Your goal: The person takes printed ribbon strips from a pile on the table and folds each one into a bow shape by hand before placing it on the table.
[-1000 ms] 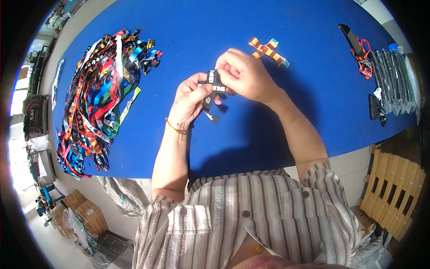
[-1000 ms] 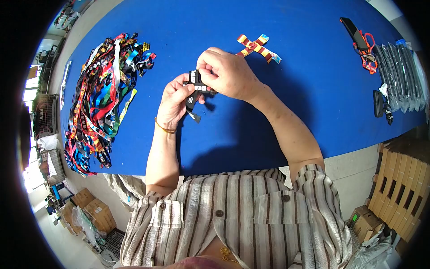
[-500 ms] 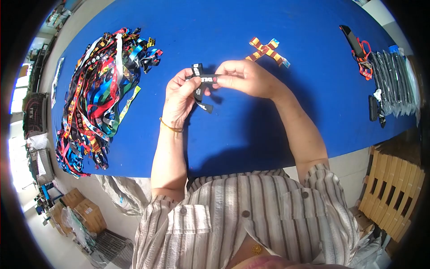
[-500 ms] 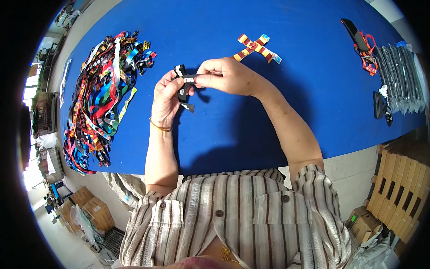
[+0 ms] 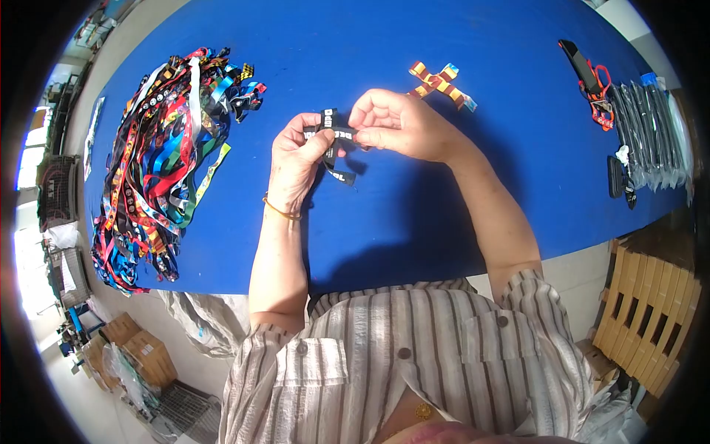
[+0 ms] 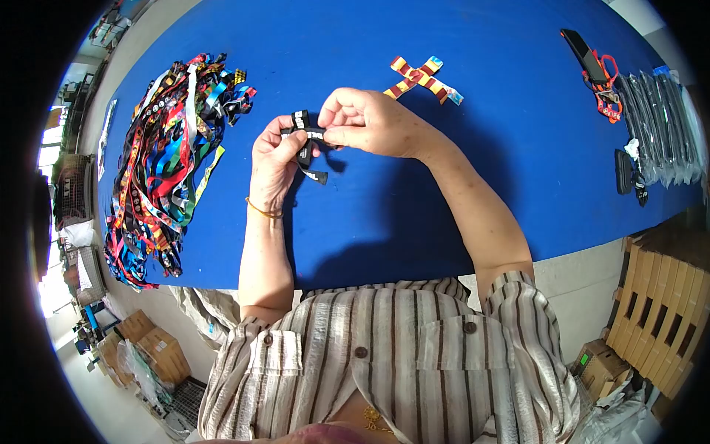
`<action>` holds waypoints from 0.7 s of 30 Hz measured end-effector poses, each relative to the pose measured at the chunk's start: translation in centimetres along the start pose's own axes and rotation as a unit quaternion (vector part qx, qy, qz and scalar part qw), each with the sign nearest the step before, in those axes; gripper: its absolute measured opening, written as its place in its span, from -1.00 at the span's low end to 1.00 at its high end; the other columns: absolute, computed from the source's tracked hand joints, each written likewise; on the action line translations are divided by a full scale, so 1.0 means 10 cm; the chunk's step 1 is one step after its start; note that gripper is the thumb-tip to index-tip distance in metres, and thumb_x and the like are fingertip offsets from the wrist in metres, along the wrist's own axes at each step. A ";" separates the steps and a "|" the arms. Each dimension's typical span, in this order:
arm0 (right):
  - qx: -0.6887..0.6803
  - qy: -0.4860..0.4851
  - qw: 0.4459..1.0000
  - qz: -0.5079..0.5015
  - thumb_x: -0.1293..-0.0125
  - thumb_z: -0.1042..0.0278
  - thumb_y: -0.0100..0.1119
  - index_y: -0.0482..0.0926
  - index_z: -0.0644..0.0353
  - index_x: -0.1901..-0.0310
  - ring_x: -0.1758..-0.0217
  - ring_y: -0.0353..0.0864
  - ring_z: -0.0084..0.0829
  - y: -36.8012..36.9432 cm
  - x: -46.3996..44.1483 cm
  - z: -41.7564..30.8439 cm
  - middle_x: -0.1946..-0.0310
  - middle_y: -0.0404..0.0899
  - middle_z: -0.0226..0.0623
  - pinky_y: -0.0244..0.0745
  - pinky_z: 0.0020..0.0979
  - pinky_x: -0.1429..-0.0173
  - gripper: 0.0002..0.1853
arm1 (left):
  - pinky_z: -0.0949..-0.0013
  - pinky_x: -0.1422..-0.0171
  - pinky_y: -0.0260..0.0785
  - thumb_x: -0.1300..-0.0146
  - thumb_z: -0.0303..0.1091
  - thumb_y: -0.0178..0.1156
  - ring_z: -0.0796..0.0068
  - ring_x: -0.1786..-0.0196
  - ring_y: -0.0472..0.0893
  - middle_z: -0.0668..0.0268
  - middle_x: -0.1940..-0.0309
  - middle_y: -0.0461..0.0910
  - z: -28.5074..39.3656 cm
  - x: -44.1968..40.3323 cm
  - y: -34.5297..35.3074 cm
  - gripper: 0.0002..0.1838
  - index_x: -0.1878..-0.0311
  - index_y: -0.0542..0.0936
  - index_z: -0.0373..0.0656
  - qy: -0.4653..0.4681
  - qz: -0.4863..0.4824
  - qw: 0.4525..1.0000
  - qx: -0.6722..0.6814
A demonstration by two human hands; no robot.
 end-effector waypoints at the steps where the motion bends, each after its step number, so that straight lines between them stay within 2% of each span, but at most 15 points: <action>1: 0.023 0.004 1.000 -0.014 -0.44 0.45 0.31 0.56 0.28 0.10 0.25 0.62 -0.64 -0.03 0.00 0.02 0.30 0.68 -0.39 0.52 -0.53 0.16 -0.87 | 0.33 0.10 0.66 -0.41 -0.60 0.20 0.39 0.27 0.72 0.20 0.20 0.69 0.01 0.00 0.00 -0.80 -0.06 0.56 -0.34 0.004 0.009 1.000 -0.001; 4: 0.052 0.032 0.998 -0.013 -0.46 0.44 0.30 0.58 0.25 0.08 0.26 0.60 -0.67 -0.04 0.00 0.09 0.29 0.68 -0.42 0.48 -0.56 0.22 -0.88 | 0.33 0.10 0.66 -0.40 -0.60 0.23 0.39 0.26 0.72 0.20 0.20 0.69 0.01 -0.01 0.00 -0.78 -0.08 0.56 -0.35 0.022 0.017 1.000 -0.003; 7: 0.066 0.087 0.994 -0.014 -0.47 0.42 0.30 0.59 0.23 0.10 0.29 0.57 -0.70 -0.03 0.00 0.11 0.31 0.67 -0.44 0.43 -0.58 0.26 -0.89 | 0.33 0.06 0.70 -0.37 -0.62 0.29 0.42 0.17 0.73 0.17 0.10 0.70 -0.01 -0.03 -0.06 -0.74 -0.10 0.55 -0.35 0.032 -0.007 0.999 0.035; 11: 0.086 0.135 0.986 -0.042 -0.47 0.40 0.30 0.59 0.24 0.15 0.30 0.54 -0.69 0.01 0.00 0.09 0.32 0.66 -0.44 0.44 -0.57 0.24 -0.88 | 0.41 0.08 0.65 -0.35 -0.61 0.32 0.46 0.23 0.72 0.19 0.12 0.72 -0.03 -0.04 -0.06 -0.74 -0.08 0.58 -0.32 0.037 -0.006 0.998 0.041; 14: 0.135 0.024 0.990 -0.044 -0.52 0.35 0.27 0.57 0.26 0.15 0.30 0.53 -0.68 0.00 -0.02 0.29 0.31 0.67 -0.43 0.47 -0.54 0.20 -0.85 | 0.45 0.10 0.61 -0.34 -0.60 0.34 0.48 0.27 0.71 0.21 0.15 0.73 -0.06 -0.03 -0.04 -0.75 -0.06 0.60 -0.31 0.026 0.000 1.000 0.012; 17: 0.022 0.015 1.000 -0.011 -0.58 0.33 0.19 0.55 0.27 0.15 0.28 0.54 -0.67 0.10 -0.03 0.18 0.30 0.67 -0.40 0.50 -0.54 0.16 -0.83 | 0.47 0.14 0.59 -0.34 -0.59 0.35 0.49 0.29 0.71 0.22 0.17 0.74 -0.10 -0.03 0.00 -0.75 -0.06 0.61 -0.32 0.022 0.006 0.999 -0.034; 19: 0.032 0.021 0.999 0.004 -0.61 0.34 0.14 0.55 0.28 0.12 0.27 0.56 -0.68 0.08 -0.05 0.21 0.30 0.68 -0.40 0.51 -0.54 0.16 -0.83 | 0.47 0.15 0.58 -0.35 -0.60 0.34 0.50 0.29 0.71 0.22 0.17 0.74 -0.09 -0.01 0.04 -0.76 -0.06 0.62 -0.32 0.021 0.000 0.999 -0.045; 21: 0.052 0.023 0.998 0.021 -0.63 0.36 0.09 0.56 0.28 0.10 0.28 0.57 -0.68 0.07 -0.06 0.22 0.30 0.68 -0.39 0.52 -0.55 0.18 -0.83 | 0.48 0.09 0.59 -0.42 -0.50 0.31 0.50 0.25 0.71 0.22 0.16 0.74 -0.07 0.00 0.05 -0.78 -0.08 0.62 -0.32 0.020 -0.018 0.999 -0.021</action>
Point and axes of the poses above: each hand's wrist, its own x-axis away from the middle knuckle, its own y-axis out of the palm, z = x × y, the point moved 3 cm from there along -x, towards the middle knuckle
